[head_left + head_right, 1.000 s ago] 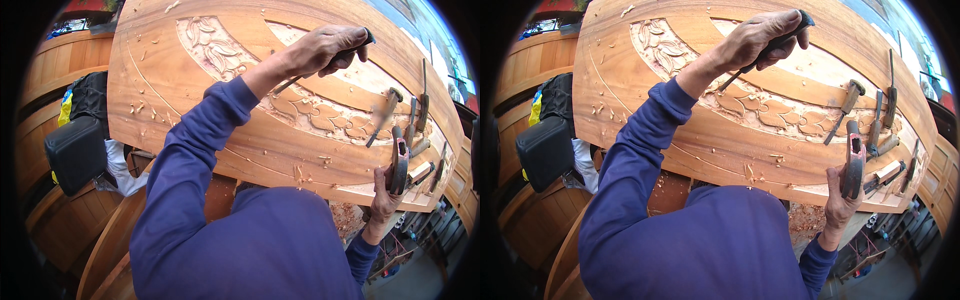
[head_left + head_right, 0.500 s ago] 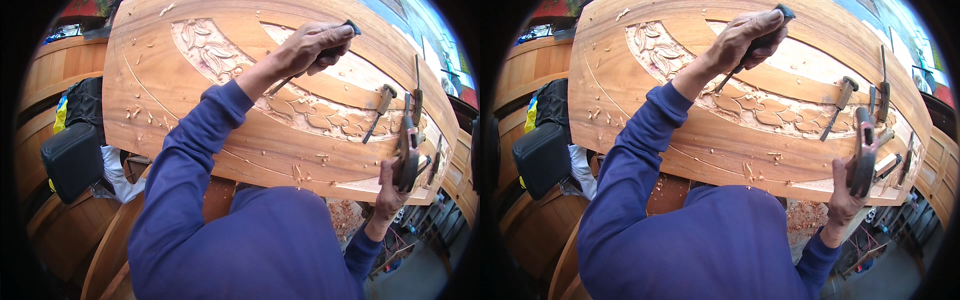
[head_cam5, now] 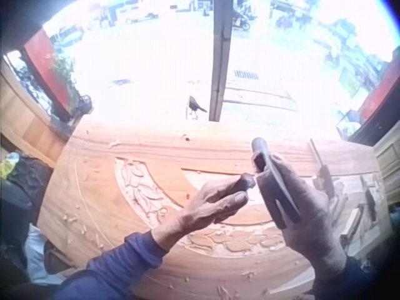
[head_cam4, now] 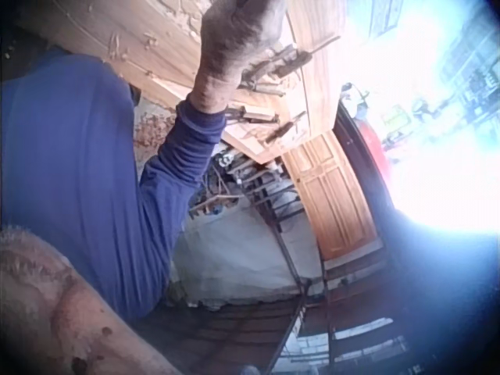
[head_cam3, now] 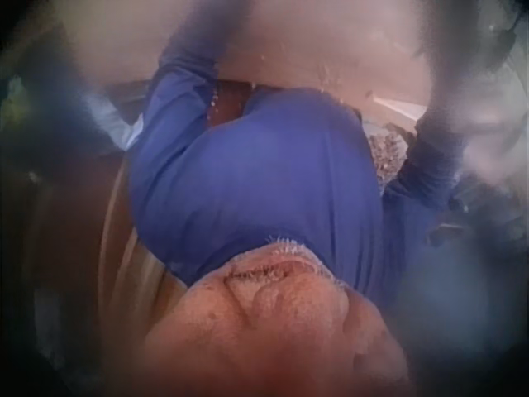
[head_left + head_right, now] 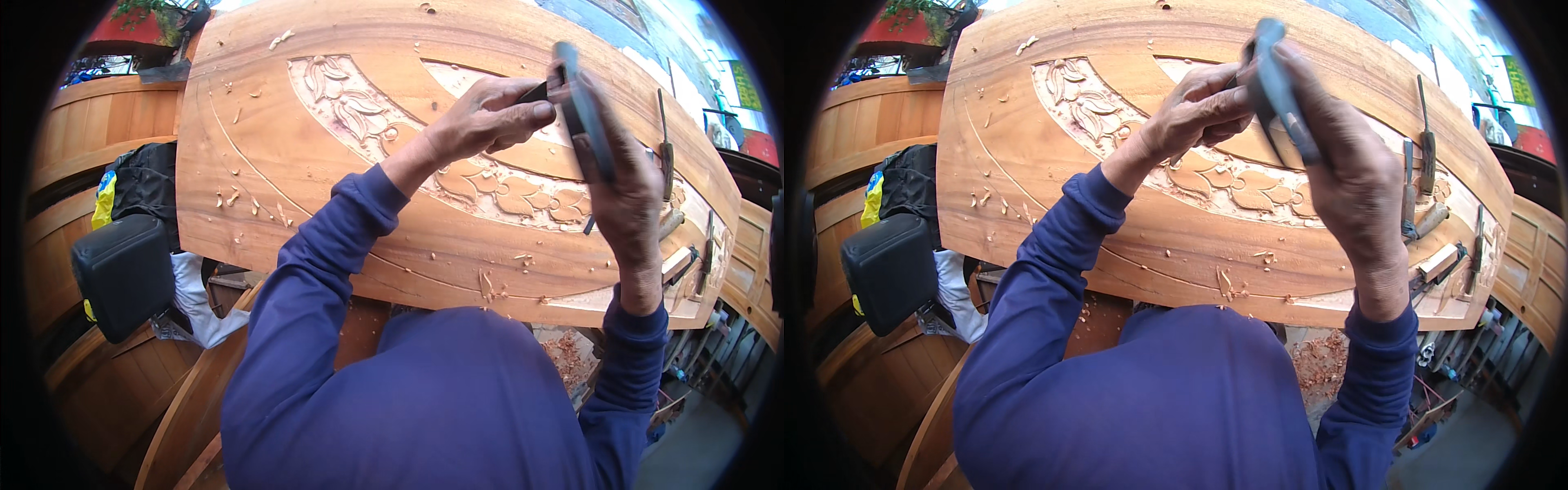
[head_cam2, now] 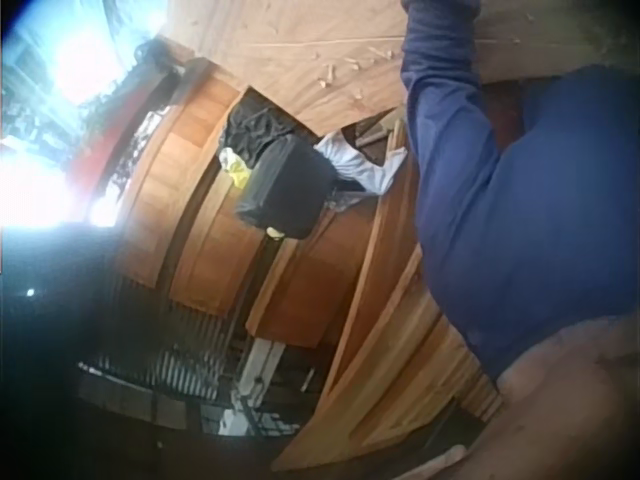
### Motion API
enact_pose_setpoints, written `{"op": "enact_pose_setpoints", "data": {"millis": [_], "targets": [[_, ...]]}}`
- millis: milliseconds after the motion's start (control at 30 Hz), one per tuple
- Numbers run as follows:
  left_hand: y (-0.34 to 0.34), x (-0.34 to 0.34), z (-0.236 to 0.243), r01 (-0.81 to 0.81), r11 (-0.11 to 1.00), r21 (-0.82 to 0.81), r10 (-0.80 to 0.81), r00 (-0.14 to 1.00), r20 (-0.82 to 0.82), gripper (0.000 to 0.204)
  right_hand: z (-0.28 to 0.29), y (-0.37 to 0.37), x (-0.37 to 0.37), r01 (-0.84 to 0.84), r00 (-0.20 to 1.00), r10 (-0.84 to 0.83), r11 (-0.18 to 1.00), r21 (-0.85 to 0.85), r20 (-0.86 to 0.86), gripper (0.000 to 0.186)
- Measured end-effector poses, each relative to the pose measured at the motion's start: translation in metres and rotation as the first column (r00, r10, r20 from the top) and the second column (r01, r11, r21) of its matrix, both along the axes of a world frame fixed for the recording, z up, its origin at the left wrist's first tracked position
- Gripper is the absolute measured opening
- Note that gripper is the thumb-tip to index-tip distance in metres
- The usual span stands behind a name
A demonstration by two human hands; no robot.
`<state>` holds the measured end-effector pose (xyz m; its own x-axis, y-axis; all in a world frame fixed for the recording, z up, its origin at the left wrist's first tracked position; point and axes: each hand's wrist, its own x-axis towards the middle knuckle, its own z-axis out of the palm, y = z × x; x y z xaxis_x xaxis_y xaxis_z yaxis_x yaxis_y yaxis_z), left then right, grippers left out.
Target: The person carves a decorative floral design into a wooden panel using a hammer and a chisel, occasionally using their hand or a brush to clear wood shavings from the workspace.
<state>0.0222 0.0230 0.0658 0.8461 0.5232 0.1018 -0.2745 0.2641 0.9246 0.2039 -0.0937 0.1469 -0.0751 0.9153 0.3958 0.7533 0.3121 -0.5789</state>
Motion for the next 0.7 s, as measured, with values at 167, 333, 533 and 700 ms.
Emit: {"op": "enact_pose_setpoints", "data": {"millis": [167,333,533,700], "targets": [[0.047,-0.023,-0.008,-0.394,0.911,-0.118,0.410,0.896,0.173,0.044,-0.022,-0.054,0.012,0.280,0.951,-0.286,0.958,-0.060,-0.121,0.056],[0.070,-0.087,0.063,-0.600,0.765,-0.236,0.643,0.734,0.218,0.037,-0.080,-0.179,0.022,0.637,0.646,-0.692,0.722,-0.270,-0.324,0.044],[-0.043,-0.122,-0.004,-0.127,0.394,0.910,0.852,0.423,-0.310,0.033,-0.101,-0.257,-0.005,0.646,0.429,-0.782,0.615,-0.452,-0.451,0.064],[-0.147,-0.121,-0.037,0.167,0.494,0.853,0.776,0.359,-0.519,0.059,-0.136,-0.309,0.030,0.664,0.390,-0.790,0.597,-0.450,-0.473,0.038]]}}
